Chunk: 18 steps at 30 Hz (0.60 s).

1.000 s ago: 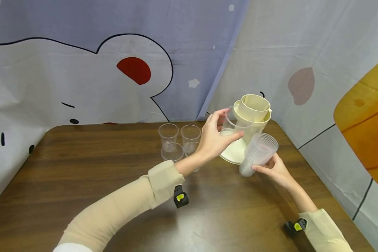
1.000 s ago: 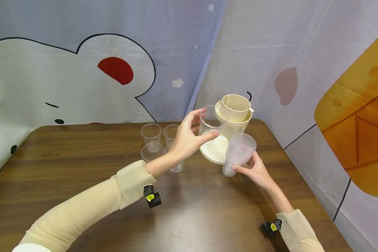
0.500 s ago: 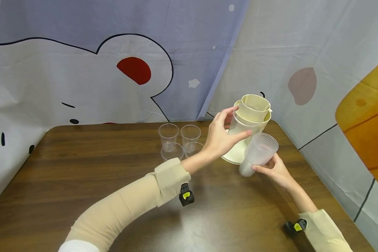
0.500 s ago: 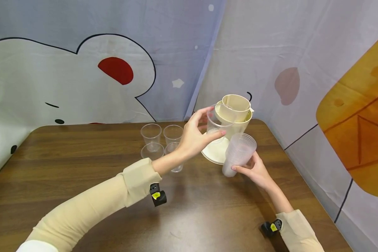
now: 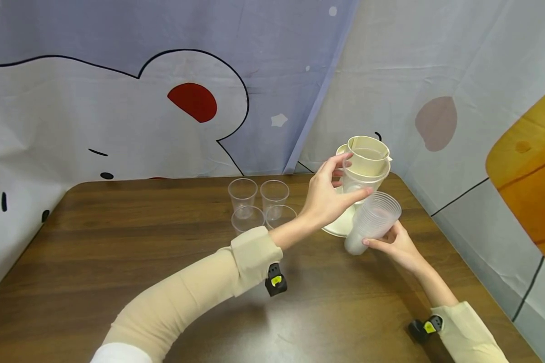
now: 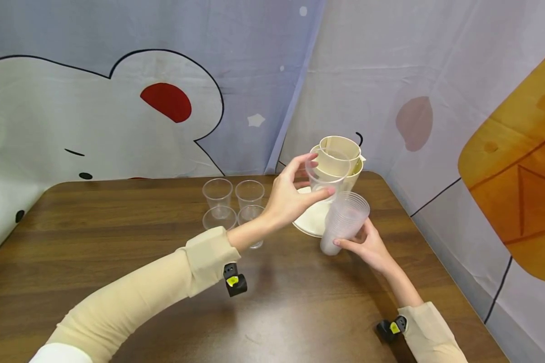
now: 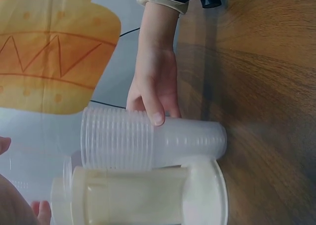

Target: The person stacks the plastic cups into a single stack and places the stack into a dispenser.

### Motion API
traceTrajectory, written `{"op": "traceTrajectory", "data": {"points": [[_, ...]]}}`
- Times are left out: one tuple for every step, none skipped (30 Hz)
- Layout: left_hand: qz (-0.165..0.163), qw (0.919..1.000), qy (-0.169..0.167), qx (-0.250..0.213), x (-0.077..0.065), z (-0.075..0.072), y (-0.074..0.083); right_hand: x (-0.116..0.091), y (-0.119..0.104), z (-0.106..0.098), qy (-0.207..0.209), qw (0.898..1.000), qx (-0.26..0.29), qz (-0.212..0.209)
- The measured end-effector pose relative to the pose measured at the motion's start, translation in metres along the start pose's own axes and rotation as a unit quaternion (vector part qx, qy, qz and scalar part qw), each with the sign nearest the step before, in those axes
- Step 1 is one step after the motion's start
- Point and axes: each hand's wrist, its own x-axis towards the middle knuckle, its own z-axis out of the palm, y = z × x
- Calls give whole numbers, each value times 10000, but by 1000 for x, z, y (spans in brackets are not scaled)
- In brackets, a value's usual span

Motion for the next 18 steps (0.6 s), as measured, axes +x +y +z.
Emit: {"op": "traceTrajectory", "data": {"points": [[9,10000,-15,-15,0,1,0,0,0,0,-3,10000,6,4],[21,10000,-30,-32,0,2,0,0,0,0,-9,10000,17,-1],[35,10000,-50,-54,0,2,0,0,0,0,-13,10000,23,-10],[51,9999,-67,-67,0,3,0,0,0,0,-16,10000,25,-24],[62,9999,-81,-90,0,4,0,0,0,1,-19,10000,30,-35],[73,9999,-96,-110,0,5,0,0,0,1,-17,10000,31,-41],[93,9998,-105,-137,0,5,1,0,0,1,-14,10000,11,-39],[116,9997,-108,-180,0,6,1,0,0,1,-17,10000,-4,-41],[139,9996,-112,-237,0,7,2,0,0,1,-12,10000,-30,-38],[157,9994,-105,-275,0,8,2,0,0,1,-10,10000,-47,-29],[184,9993,-100,-320,0,9,3,0,0,1,-15,10000,-54,-6],[208,9991,-96,-359,1,10,3,0,0,1,-17,10000,-58,29],[228,9989,-93,-403,1,11,4,-1,-1,2,-14,10000,-54,69],[242,9987,-97,-441,1,12,5,-1,-1,2,-4,9999,-65,114],[243,9986,-106,-464,1,14,5,-1,-1,2,9,9998,-87,162],[238,9986,-118,-467,1,15,6,-1,-1,2,19,9997,-96,213],[231,9985,-139,-485,1,16,6,-1,-1,2,28,9996,-115,262],[216,9983,-166,-507,1,17,6,-2,-2,2,44,9994,-134,304]]}}
